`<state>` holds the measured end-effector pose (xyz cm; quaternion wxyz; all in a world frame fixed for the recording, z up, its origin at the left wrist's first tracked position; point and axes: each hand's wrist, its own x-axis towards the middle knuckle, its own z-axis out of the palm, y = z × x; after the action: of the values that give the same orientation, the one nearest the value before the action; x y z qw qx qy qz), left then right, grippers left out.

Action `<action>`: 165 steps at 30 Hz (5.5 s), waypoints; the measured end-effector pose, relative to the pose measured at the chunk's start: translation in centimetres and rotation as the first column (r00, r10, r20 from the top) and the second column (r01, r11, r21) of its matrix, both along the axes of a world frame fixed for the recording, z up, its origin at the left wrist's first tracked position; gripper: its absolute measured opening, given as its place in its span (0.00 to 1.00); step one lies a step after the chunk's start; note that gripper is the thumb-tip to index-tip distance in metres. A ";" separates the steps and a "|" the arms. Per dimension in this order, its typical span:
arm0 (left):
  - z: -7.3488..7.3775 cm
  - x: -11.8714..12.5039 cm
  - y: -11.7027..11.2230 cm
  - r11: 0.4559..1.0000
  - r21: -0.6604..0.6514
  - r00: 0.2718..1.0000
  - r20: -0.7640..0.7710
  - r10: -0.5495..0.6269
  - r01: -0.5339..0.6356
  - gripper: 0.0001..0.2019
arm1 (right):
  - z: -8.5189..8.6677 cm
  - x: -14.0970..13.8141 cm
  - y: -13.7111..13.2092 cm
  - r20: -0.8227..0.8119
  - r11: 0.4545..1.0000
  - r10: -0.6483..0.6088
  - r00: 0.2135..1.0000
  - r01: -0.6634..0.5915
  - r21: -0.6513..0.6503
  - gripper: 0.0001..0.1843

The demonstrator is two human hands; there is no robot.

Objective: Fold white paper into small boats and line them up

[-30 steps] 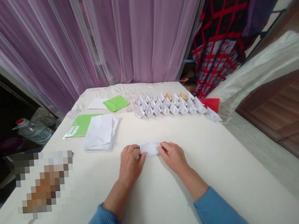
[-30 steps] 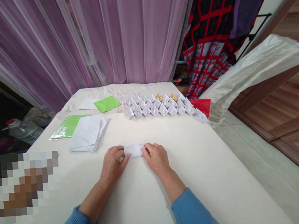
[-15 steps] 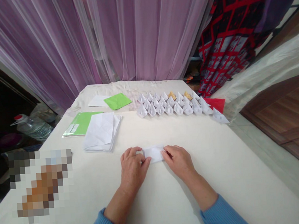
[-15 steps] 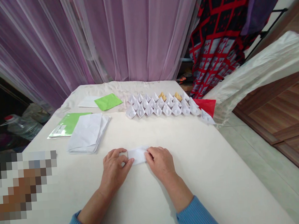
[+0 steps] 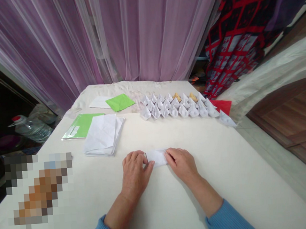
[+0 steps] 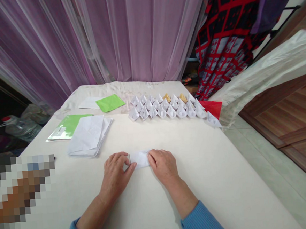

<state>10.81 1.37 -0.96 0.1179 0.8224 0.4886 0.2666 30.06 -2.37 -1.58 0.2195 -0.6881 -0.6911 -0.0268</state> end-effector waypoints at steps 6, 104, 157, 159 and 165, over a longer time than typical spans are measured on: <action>-0.1 -0.2 -1.1 0.976 0.108 0.981 -0.069 -0.182 0.189 0.12 | 0.3 -0.1 0.0 -0.021 0.999 -0.001 1.000 0.001 -0.035 0.15; 0.4 0.9 0.3 0.978 -0.037 0.973 -0.097 -0.208 0.205 0.11 | 0.6 -1.0 0.8 -0.096 0.971 -0.225 0.969 0.215 -0.104 0.14; 0.9 1.3 2.2 0.962 -0.067 0.939 -0.206 -0.275 0.266 0.21 | 1.1 -0.1 0.4 -0.184 0.973 -0.159 0.970 0.121 -0.199 0.09; 0.8 1.2 2.3 0.957 -0.060 0.937 -0.194 -0.291 0.284 0.19 | 1.3 0.1 0.4 -0.175 0.969 -0.137 0.975 0.095 -0.226 0.09; 0.6 0.8 2.6 0.943 -0.068 0.925 -0.184 -0.333 0.326 0.16 | 1.6 0.1 0.0 -0.120 0.968 -0.080 0.990 0.048 -0.246 0.06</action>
<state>11.62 3.96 -0.36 0.1280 0.9124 0.3573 0.1532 30.20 -2.37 -0.03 0.1770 -0.7320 -0.6510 0.0949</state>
